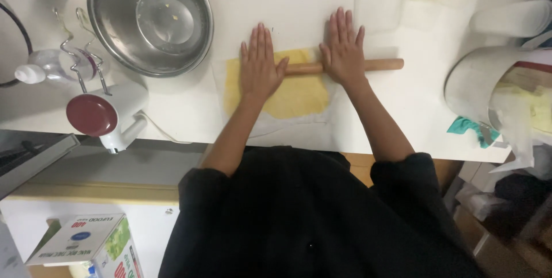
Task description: Place dough on parchment paper and roll it out flat using a rolling pin.
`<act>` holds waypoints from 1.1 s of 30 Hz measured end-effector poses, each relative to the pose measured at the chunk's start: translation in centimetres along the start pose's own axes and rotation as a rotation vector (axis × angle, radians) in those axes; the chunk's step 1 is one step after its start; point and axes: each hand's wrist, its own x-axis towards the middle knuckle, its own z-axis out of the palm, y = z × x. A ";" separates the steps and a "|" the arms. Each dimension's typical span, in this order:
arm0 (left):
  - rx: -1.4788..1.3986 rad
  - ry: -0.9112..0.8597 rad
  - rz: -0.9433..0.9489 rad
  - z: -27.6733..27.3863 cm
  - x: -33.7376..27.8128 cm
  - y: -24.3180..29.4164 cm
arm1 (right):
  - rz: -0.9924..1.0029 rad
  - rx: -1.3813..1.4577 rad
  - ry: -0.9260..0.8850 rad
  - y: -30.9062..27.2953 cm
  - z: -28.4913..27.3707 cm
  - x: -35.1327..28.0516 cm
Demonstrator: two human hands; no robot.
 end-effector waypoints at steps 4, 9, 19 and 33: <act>0.032 0.013 0.031 -1.8 3.8 -0.4 | -0.006 0.032 0.081 0.9 0.2 2.8; 0.396 0.310 0.329 1.7 -1.0 -0.1 | -0.068 0.209 0.371 2.2 2.7 0.7; -0.176 -0.025 0.439 3.2 -7.2 -3.2 | -0.352 -0.134 0.401 -1.7 0.5 -4.1; -0.222 0.020 -0.166 3.7 -12.2 3.8 | 0.105 0.340 0.381 -2.2 -2.9 -8.2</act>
